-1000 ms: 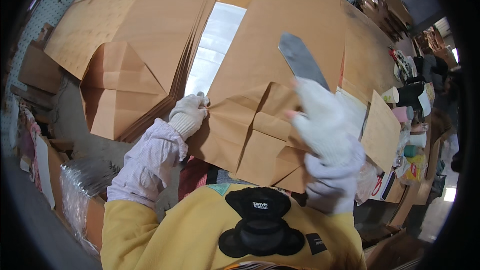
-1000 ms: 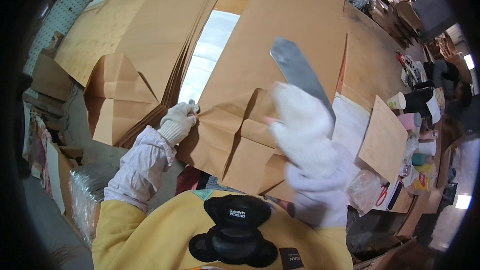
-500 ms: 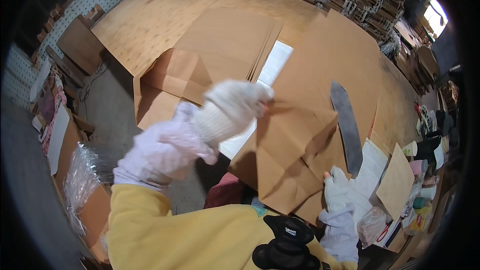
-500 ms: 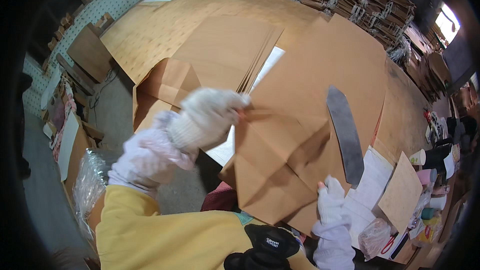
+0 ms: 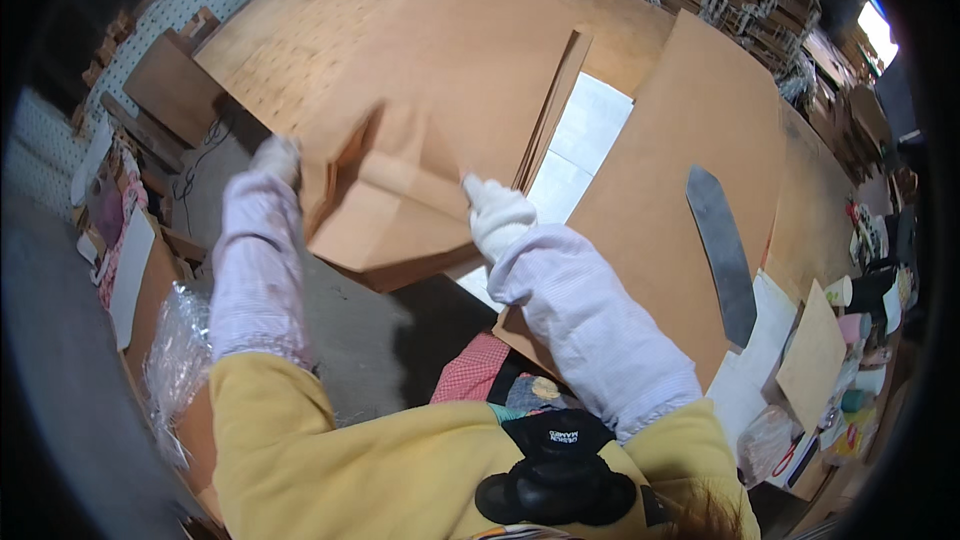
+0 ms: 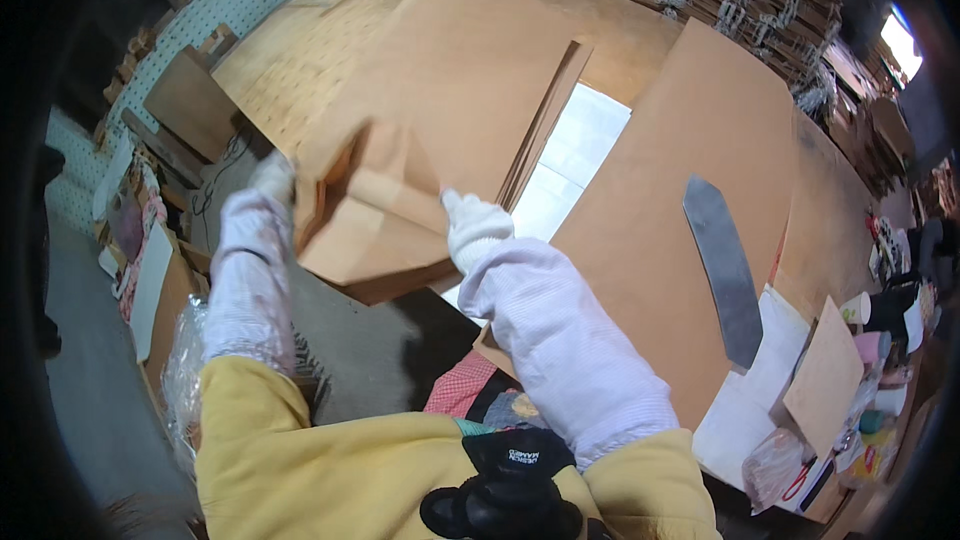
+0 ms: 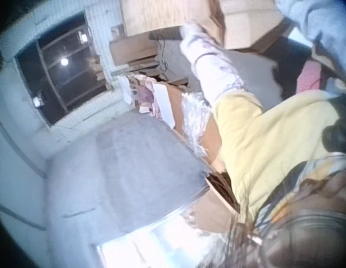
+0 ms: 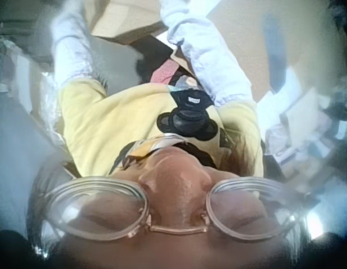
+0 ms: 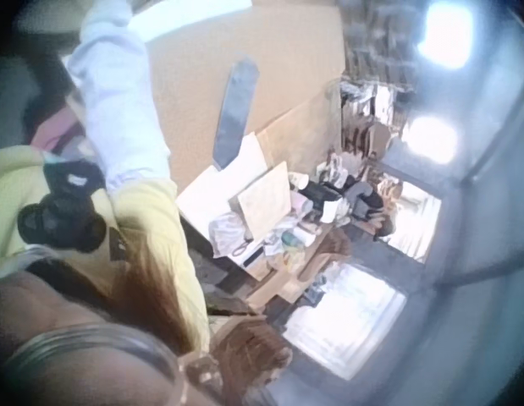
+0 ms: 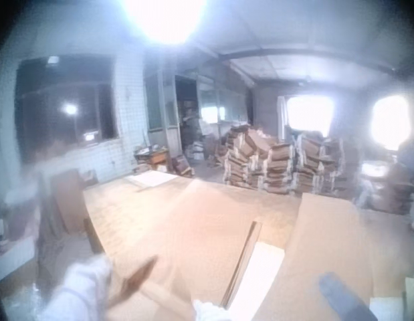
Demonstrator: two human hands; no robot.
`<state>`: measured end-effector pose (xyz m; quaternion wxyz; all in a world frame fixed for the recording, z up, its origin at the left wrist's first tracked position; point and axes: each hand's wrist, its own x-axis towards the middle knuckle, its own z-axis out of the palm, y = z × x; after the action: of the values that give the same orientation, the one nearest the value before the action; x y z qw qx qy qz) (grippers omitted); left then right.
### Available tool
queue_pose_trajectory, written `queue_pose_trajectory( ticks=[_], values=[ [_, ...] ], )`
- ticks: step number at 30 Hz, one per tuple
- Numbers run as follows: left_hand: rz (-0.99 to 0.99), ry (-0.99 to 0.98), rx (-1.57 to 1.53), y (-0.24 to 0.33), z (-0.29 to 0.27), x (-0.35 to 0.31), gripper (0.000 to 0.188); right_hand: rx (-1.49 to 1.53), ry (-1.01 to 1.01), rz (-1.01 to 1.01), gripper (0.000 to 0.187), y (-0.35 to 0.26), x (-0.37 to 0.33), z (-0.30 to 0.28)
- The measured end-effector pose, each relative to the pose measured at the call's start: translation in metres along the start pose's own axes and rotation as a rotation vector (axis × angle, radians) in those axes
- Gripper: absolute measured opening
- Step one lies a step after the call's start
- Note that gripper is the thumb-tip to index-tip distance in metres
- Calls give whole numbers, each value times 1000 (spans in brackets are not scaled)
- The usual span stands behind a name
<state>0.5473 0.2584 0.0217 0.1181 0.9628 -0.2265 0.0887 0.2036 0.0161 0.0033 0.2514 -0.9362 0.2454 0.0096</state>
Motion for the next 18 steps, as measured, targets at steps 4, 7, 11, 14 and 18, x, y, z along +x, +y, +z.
queue_pose_trajectory(
  ticks=[4, 7, 11, 14, 18],
  values=[
    [-296, -320, -223, -5, 53, -37, 49, -179, -49, -193, 25, 18, -21, 12],
    [-86, -157, -206, -8, 9, -32, 49, 15, 272, -377, 37, 60, -82, 6],
    [265, 259, -729, 15, -83, -68, 46, -241, 306, -135, 60, 139, -188, -12],
    [355, 100, -1006, 89, -98, -140, 56, -235, 351, 173, 68, 198, -254, -22],
    [847, -222, -756, 227, -42, -213, 63, -241, 443, 315, 69, 257, -310, -27]
  ],
)
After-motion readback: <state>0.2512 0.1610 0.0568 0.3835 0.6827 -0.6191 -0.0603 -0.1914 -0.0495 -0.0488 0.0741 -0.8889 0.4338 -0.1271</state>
